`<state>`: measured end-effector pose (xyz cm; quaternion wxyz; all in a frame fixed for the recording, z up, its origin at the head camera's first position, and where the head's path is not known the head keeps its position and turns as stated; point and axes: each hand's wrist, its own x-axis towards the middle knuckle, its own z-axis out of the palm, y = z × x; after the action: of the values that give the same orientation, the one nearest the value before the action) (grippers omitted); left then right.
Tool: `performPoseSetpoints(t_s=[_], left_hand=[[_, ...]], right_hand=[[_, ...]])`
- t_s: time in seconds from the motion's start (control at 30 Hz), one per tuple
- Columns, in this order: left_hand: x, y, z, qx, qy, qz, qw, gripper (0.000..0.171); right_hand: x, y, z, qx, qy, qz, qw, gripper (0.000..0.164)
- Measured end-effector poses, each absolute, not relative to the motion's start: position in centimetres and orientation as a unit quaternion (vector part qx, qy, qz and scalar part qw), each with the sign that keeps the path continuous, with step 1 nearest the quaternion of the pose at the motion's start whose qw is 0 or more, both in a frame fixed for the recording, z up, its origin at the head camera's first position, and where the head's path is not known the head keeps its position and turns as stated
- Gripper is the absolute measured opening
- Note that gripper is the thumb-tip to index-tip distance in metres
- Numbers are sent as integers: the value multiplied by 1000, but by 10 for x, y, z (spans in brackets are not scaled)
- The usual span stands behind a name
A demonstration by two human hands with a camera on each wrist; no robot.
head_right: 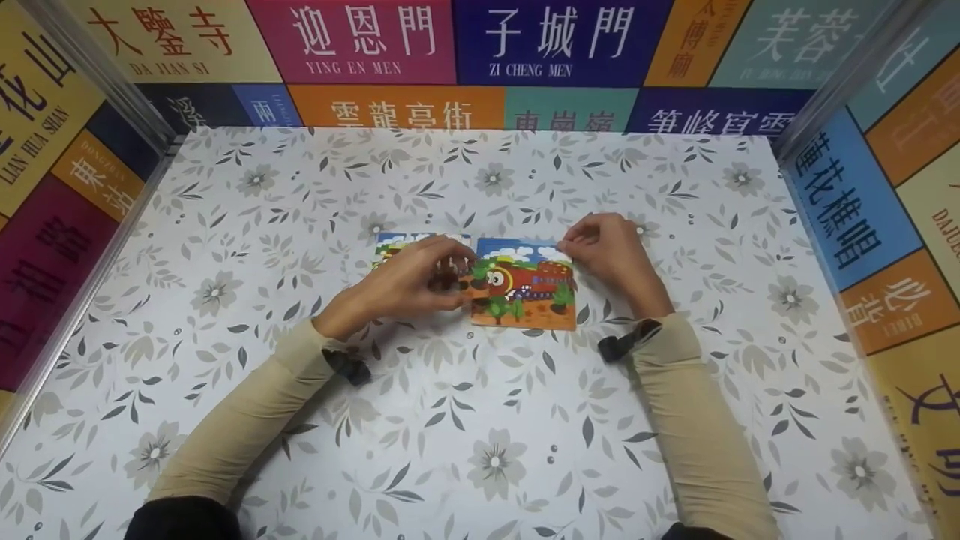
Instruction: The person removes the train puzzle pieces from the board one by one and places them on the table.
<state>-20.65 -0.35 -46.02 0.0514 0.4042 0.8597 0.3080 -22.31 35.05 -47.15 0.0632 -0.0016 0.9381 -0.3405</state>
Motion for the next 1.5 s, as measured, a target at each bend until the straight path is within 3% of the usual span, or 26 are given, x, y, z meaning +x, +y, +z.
performPoseSetpoints(t_s=[0.33,0.67,1.0,1.5], left_hand=[[-211,-25,-468,426,857,282,69,50],[-212,-32,-467,473,838,253,104,56],[-213,-32,-466,451,845,262,117,51],[-210,-24,-464,443,846,286,76,45]], right_hand=[[-223,351,-470,-1,938,-341,66,30],[-222,348,-471,3,939,-339,58,32],[-222,348,-470,5,940,-335,62,29],[-221,350,-469,0,938,-341,66,30]])
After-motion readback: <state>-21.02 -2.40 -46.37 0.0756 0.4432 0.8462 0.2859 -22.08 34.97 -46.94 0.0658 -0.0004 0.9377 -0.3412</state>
